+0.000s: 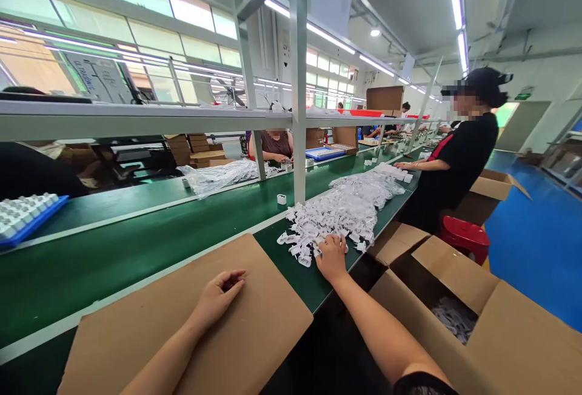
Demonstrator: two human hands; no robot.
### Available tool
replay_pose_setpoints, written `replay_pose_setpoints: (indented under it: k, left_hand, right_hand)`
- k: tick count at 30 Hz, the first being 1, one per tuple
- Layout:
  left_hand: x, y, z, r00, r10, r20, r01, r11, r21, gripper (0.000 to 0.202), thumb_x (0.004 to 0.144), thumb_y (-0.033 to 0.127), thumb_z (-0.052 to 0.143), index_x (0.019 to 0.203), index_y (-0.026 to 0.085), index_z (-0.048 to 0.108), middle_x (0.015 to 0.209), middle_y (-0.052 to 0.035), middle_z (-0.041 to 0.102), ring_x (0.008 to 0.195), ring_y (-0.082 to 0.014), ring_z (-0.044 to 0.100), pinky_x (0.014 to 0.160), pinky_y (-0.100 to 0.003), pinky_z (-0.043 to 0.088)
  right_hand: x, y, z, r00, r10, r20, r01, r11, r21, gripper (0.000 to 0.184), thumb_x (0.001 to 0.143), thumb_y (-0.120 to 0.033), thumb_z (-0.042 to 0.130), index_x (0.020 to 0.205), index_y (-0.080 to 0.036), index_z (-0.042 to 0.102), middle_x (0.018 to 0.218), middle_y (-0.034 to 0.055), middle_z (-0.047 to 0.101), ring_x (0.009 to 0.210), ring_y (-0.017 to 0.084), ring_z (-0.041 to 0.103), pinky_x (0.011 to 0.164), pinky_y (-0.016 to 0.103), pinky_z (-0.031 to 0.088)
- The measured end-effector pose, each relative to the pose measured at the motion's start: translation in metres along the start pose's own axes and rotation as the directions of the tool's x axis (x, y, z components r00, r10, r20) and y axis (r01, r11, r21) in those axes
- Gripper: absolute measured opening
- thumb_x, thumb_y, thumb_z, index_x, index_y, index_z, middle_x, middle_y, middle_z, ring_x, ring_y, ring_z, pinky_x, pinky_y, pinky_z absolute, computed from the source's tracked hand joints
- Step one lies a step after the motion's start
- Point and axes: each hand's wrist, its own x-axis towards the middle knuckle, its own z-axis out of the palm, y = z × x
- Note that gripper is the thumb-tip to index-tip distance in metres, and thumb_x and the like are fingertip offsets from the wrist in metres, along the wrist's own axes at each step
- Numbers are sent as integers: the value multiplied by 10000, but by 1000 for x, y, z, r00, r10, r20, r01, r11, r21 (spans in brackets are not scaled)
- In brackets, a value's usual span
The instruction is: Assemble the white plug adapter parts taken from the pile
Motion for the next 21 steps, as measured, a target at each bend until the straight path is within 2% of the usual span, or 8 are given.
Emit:
replay_pose_setpoints:
  k: [2,5,8,11,14,16,18,21]
  left_hand:
    - [1,-2,1,1000,14,-1,-14,1000,2,503,766,566,667,1078,183,765,1005,-104,762,918,-277,715,863,-424,584]
    - [1,-3,2,1000,24,-12,-24,1000,-6,470,771,541,670,1065,187,766,1017,-104,759,931,-273,716,875,-423,586]
    - [1,-2,2,999,35,-22,-35,999,-2,432,779,508,679,1061,194,770,1016,-100,755,925,-263,713,885,-420,587]
    - [1,0,2,999,37,-12,-37,999,6,407,795,481,668,1070,198,767,1023,-97,752,932,-255,712,894,-414,582]
    - [1,2,3,1000,28,-12,-27,999,18,387,818,460,649,1083,202,764,1033,-94,751,937,-248,710,890,-405,578]
    - [0,2,3,998,33,-47,-31,999,29,380,821,453,642,1079,202,765,1022,-94,751,911,-244,706,869,-404,581]
    - [1,1,3,989,62,-138,-55,997,53,380,811,452,647,1070,201,766,1027,-101,751,920,-251,701,873,-414,579]
    - [3,-2,2,939,102,-329,-68,991,111,383,807,504,654,1010,201,770,1021,-115,752,1002,-291,687,939,-458,556]
  right_hand:
    - [10,0,-2,1000,-24,6,24,999,36,149,763,-121,580,848,-194,677,1095,110,643,1124,281,538,1158,486,262]
    - [25,2,-2,1000,-27,5,26,993,111,166,714,-94,554,821,-188,639,1006,91,603,942,239,543,953,389,404]
    - [37,2,-2,1000,-17,-3,17,979,203,156,714,-100,516,809,-197,592,973,82,577,819,213,520,756,329,410]
    - [43,-5,-1,1000,-29,-1,28,951,307,136,751,-128,496,830,-205,575,901,68,583,769,211,527,698,321,407]
    - [43,-27,0,995,-89,47,62,906,418,138,795,-200,548,917,-209,612,794,21,615,693,197,551,656,308,431]
    - [39,-50,0,982,-160,101,87,856,509,210,808,-255,617,1012,-212,640,823,13,674,699,188,597,665,300,463]
    - [35,-75,0,946,-269,179,109,788,606,240,805,-258,667,1040,-215,661,888,25,720,759,190,646,708,299,490]
    - [33,-112,5,867,-423,263,135,708,694,213,791,-139,650,982,-220,695,975,41,747,870,200,680,787,300,497]
